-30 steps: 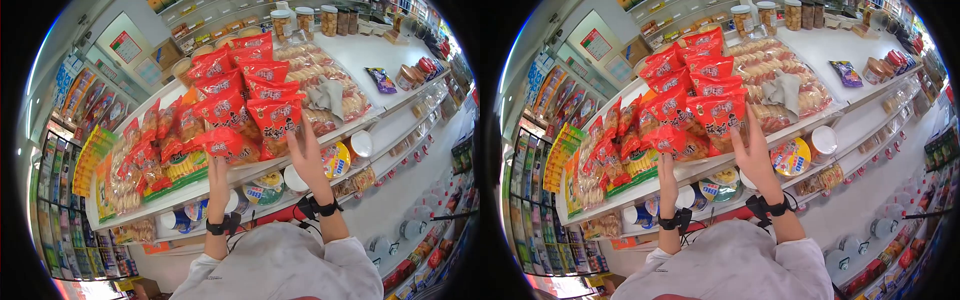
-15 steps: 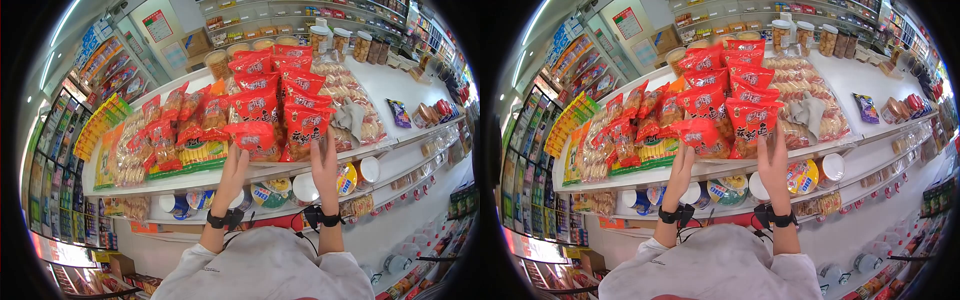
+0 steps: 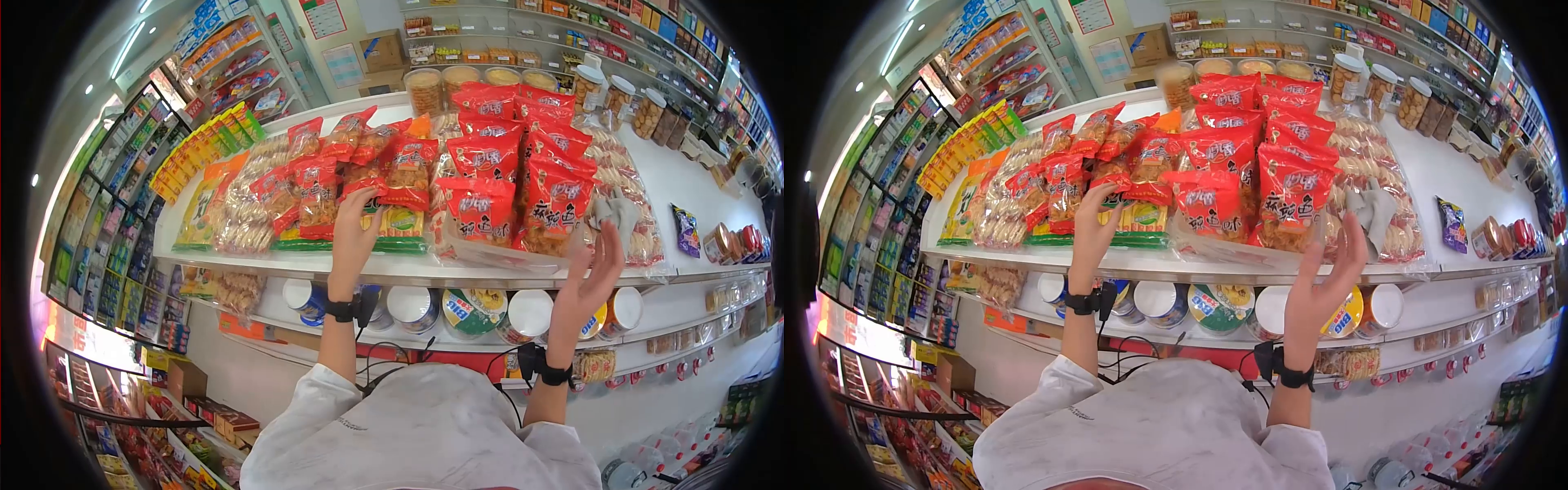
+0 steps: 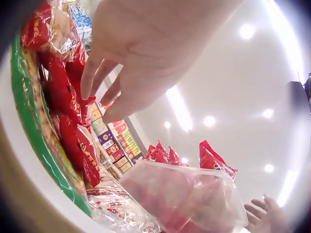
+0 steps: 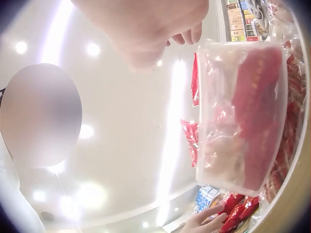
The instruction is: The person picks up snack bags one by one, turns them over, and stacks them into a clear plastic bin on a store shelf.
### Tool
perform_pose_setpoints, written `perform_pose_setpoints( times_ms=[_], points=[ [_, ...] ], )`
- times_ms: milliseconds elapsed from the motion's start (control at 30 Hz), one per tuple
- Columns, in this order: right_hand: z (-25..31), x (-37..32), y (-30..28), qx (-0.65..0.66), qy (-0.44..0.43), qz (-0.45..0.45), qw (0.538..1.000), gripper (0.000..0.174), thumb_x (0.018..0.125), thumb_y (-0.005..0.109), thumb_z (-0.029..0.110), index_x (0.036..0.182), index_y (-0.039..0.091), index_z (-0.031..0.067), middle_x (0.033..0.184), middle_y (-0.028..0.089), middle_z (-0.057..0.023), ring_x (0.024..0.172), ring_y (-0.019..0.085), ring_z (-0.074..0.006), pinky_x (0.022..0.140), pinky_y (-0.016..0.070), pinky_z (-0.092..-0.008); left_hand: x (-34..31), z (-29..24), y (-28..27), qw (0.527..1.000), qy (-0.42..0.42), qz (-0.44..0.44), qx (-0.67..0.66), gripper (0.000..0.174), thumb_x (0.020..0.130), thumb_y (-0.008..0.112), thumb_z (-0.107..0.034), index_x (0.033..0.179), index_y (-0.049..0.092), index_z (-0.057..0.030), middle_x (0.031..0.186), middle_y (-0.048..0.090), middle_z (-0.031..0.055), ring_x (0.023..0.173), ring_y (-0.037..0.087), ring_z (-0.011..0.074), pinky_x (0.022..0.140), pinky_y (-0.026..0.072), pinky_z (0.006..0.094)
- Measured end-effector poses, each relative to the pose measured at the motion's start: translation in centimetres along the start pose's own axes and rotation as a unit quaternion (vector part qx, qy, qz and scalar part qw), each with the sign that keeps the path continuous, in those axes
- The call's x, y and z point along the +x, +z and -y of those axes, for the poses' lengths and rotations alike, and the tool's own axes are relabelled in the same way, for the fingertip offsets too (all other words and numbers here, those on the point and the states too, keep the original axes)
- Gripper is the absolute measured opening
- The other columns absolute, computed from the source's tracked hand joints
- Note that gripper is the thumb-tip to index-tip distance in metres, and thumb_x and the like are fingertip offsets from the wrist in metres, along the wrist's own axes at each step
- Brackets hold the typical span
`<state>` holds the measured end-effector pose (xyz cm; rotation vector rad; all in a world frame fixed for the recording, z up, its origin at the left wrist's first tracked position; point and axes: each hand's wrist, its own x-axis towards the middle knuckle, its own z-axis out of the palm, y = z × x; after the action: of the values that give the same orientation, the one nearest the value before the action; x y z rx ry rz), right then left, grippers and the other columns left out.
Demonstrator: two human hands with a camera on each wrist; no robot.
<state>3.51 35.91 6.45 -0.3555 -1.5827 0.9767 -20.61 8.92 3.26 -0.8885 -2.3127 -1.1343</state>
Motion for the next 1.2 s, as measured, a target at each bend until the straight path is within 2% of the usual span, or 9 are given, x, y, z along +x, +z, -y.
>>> perform_pose_setpoints(
  times_ms=[300,433,633,733,867,1033,1067,1100,1200],
  points=[
    [4.1,-2.9,-0.6,0.082,-0.020,0.108,0.990,0.023,0.099,0.056,0.002,0.121,0.061,-0.0031,0.128,0.060,-0.0179,0.107,0.063,-0.0231,0.090,0.0537,-0.0358,3.1,0.5,5.2,0.972,0.117,0.096,0.182,0.069,0.079,0.081,-0.007,0.143,0.057,-0.0100,0.153,0.052,0.0110,0.149,0.039,0.0355,0.123,0.0328,0.0515],
    [4.1,-3.9,-1.5,0.062,-0.029,0.202,0.977,0.017,0.096,0.061,0.000,0.112,0.067,-0.0017,0.104,0.071,-0.0148,0.092,0.067,-0.0208,0.082,0.0525,-0.0325,3.5,0.6,5.2,0.976,0.115,0.087,0.161,0.062,0.083,0.079,-0.010,0.142,0.059,-0.0081,0.147,0.057,0.0135,0.141,0.049,0.0355,0.121,0.0360,0.0509],
    [4.4,-4.8,0.4,0.199,0.248,0.489,0.813,0.028,0.104,0.059,0.012,0.127,0.063,-0.0029,0.115,0.072,-0.0157,0.107,0.069,-0.0200,0.091,0.0538,-0.0324,1.4,-4.5,1.0,0.998,0.018,-0.043,-0.042,0.053,0.091,0.072,-0.010,0.143,0.060,-0.0077,0.139,0.063,0.0163,0.132,0.057,0.0353,0.112,0.0436,0.0475],
    [4.2,-5.9,3.0,0.273,0.304,0.495,0.767,0.046,0.108,0.057,0.022,0.146,0.049,-0.0016,0.132,0.066,-0.0166,0.121,0.065,-0.0208,0.101,0.0506,-0.0338,-1.3,-7.8,-1.9,0.994,0.060,-0.064,-0.069,0.056,0.089,0.075,-0.006,0.143,0.062,-0.0092,0.143,0.061,0.0156,0.135,0.056,0.0357,0.110,0.0466,0.0463],
    [5.3,-6.8,5.0,0.319,0.287,0.455,0.781,0.061,0.107,0.060,0.026,0.156,0.035,0.0004,0.145,0.056,-0.0158,0.129,0.057,-0.0182,0.107,0.0460,-0.0338,-5.0,-10.7,-5.7,0.982,0.175,0.041,-0.049,0.062,0.079,0.081,-0.001,0.138,0.066,-0.0079,0.148,0.058,0.0142,0.140,0.052,0.0380,0.112,0.0452,0.0473],
    [6.6,-5.9,6.0,0.221,0.276,0.461,0.814,0.065,0.100,0.071,0.020,0.153,0.039,-0.0008,0.144,0.055,-0.0133,0.128,0.054,-0.0168,0.108,0.0445,-0.0332,-7.1,-10.9,-7.8,0.973,0.141,0.128,-0.129,0.069,0.069,0.090,-0.010,0.135,0.069,-0.0072,0.148,0.059,0.0142,0.142,0.050,0.0384,0.114,0.0436,0.0490],
    [5.9,-6.0,6.2,0.205,0.263,0.483,0.810,0.066,0.099,0.073,0.018,0.152,0.040,-0.0011,0.143,0.056,-0.0130,0.128,0.054,-0.0169,0.108,0.0444,-0.0329,-7.3,-10.6,-8.5,0.976,0.110,0.119,-0.145,0.069,0.068,0.091,-0.012,0.134,0.069,-0.0074,0.147,0.059,0.0143,0.142,0.050,0.0384,0.114,0.0435,0.0491],
    [4.6,-6.7,6.5,0.161,0.135,0.451,0.868,0.066,0.095,0.076,0.012,0.150,0.042,-0.0017,0.144,0.055,-0.0122,0.130,0.054,-0.0166,0.107,0.0453,-0.0322,-7.6,-9.3,-8.6,0.984,0.064,0.063,-0.156,0.064,0.070,0.090,-0.013,0.131,0.070,-0.0069,0.145,0.061,0.0145,0.139,0.053,0.0375,0.114,0.0432,0.0486],
    [6.0,-6.1,4.8,0.187,0.253,0.426,0.848,0.069,0.092,0.076,0.006,0.150,0.040,-0.0024,0.141,0.055,-0.0125,0.129,0.055,-0.0194,0.107,0.0452,-0.0336,-6.0,-5.1,-9.4,0.993,-0.033,-0.111,-0.012,0.044,0.089,0.079,-0.020,0.128,0.069,-0.0016,0.137,0.065,0.0189,0.128,0.061,0.0304,0.109,0.0460,0.0418]
  ],
)
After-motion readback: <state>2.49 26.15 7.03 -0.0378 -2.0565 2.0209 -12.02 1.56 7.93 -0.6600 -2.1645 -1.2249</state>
